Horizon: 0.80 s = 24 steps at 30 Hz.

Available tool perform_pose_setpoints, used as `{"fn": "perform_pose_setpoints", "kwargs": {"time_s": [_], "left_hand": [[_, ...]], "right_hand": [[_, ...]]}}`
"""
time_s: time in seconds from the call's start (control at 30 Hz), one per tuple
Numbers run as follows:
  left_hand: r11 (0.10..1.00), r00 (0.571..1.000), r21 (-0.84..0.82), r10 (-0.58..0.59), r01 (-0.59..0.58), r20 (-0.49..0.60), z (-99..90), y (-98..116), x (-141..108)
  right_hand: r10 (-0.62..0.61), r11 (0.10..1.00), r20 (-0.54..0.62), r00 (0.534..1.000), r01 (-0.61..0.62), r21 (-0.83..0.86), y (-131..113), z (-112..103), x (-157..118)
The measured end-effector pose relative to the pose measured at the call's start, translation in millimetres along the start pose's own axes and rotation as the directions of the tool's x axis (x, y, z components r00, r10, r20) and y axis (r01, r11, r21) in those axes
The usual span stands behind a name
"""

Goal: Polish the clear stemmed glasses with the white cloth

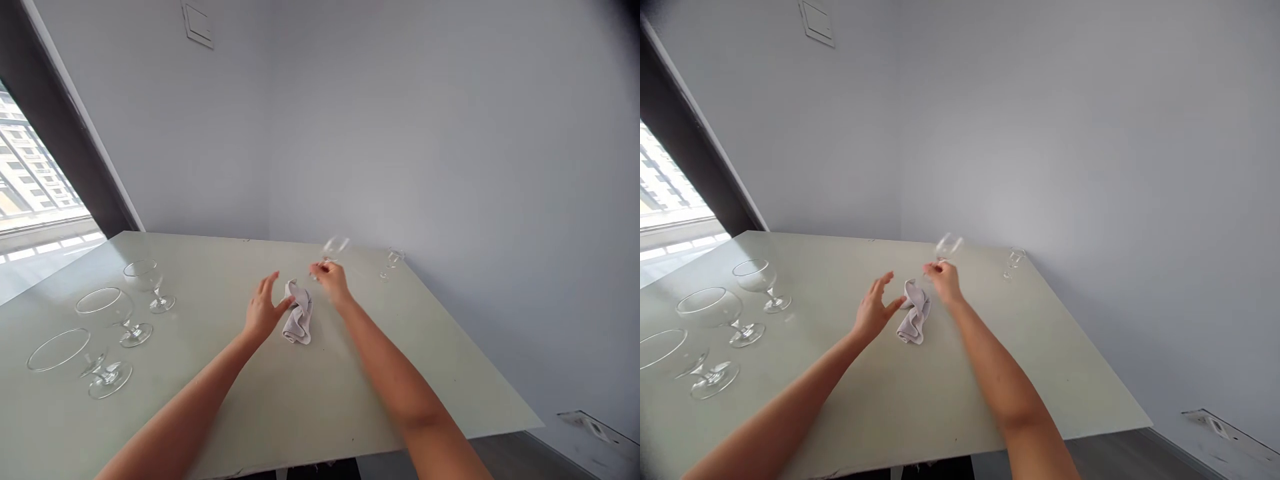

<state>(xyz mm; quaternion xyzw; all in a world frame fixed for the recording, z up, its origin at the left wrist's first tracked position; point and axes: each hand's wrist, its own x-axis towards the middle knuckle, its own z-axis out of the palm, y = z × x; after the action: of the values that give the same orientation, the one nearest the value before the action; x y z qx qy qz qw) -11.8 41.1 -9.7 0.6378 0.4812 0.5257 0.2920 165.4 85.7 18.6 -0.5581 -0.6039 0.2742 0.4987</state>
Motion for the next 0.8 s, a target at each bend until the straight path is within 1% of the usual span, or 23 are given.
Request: {"fn": "perform_pose_setpoints", "kwargs": {"time_s": [0.03, 0.07, 0.13, 0.17, 0.2, 0.23, 0.33, 0.43, 0.57, 0.67, 0.7, 0.73, 0.8], "left_hand": [[0.998, 0.994, 0.048, 0.038, -0.042, 0.099, 4.7, -4.9, -4.1], [0.990, 0.972, 0.091, 0.081, -0.103, 0.220, 10.0, -10.2, -8.8], [0.958, 0.886, 0.153, 0.154, -0.242, 0.438, 20.6, -20.8, -18.7], [0.939, 0.842, 0.173, 0.174, -0.298, 0.510, 25.2, -25.4, -23.0], [0.922, 0.811, 0.192, 0.182, -0.338, 0.556, 28.7, -29.4, -26.5], [0.908, 0.795, 0.211, 0.182, -0.362, 0.578, 31.2, -32.7, -29.0], [0.879, 0.783, 0.254, 0.187, -0.403, 0.593, 33.3, -37.6, -31.0], [0.836, 0.771, 0.310, 0.192, -0.453, 0.607, 31.7, -37.3, -30.0], [0.770, 0.753, 0.385, 0.181, -0.509, 0.632, 30.4, -31.9, -31.1], [0.769, 0.747, 0.376, 0.191, -0.517, 0.637, 29.5, -26.9, -31.2], [0.783, 0.754, 0.364, 0.193, -0.504, 0.628, 29.0, -25.7, -30.4], [0.805, 0.780, 0.361, 0.187, -0.470, 0.598, 28.2, -25.0, -29.2], [0.851, 0.869, 0.387, 0.148, -0.355, 0.472, 26.2, -25.5, -25.3]], "right_hand": [[0.027, 1.000, -0.058, 0.998, -0.028, -0.008, 7.6, -12.8, 11.2], [0.052, 0.998, -0.112, 0.992, -0.055, -0.022, 17.0, -25.7, 21.3], [0.105, 0.991, -0.202, 0.974, -0.120, -0.065, 40.1, -50.5, 35.6], [0.134, 0.983, -0.245, 0.960, -0.160, -0.091, 53.0, -61.7, 39.6], [0.161, 0.972, -0.285, 0.945, -0.201, -0.118, 66.1, -72.0, 41.8], [0.186, 0.960, -0.322, 0.928, -0.242, -0.142, 79.0, -81.1, 42.5], [0.237, 0.918, -0.413, 0.879, -0.343, -0.202, 112.2, -101.8, 41.3], [0.263, 0.878, -0.466, 0.844, -0.410, -0.246, 133.8, -113.6, 43.2], [0.277, 0.838, -0.485, 0.830, -0.455, -0.301, 147.7, -118.4, 51.1], [0.279, 0.822, -0.473, 0.836, -0.463, -0.332, 149.9, -117.9, 54.1], [0.279, 0.819, -0.467, 0.839, -0.462, -0.340, 149.0, -117.9, 53.8], [0.277, 0.818, -0.461, 0.843, -0.459, -0.347, 147.3, -118.2, 52.5], [0.267, 0.818, -0.458, 0.848, -0.451, -0.358, 141.3, -119.5, 46.6]]}}
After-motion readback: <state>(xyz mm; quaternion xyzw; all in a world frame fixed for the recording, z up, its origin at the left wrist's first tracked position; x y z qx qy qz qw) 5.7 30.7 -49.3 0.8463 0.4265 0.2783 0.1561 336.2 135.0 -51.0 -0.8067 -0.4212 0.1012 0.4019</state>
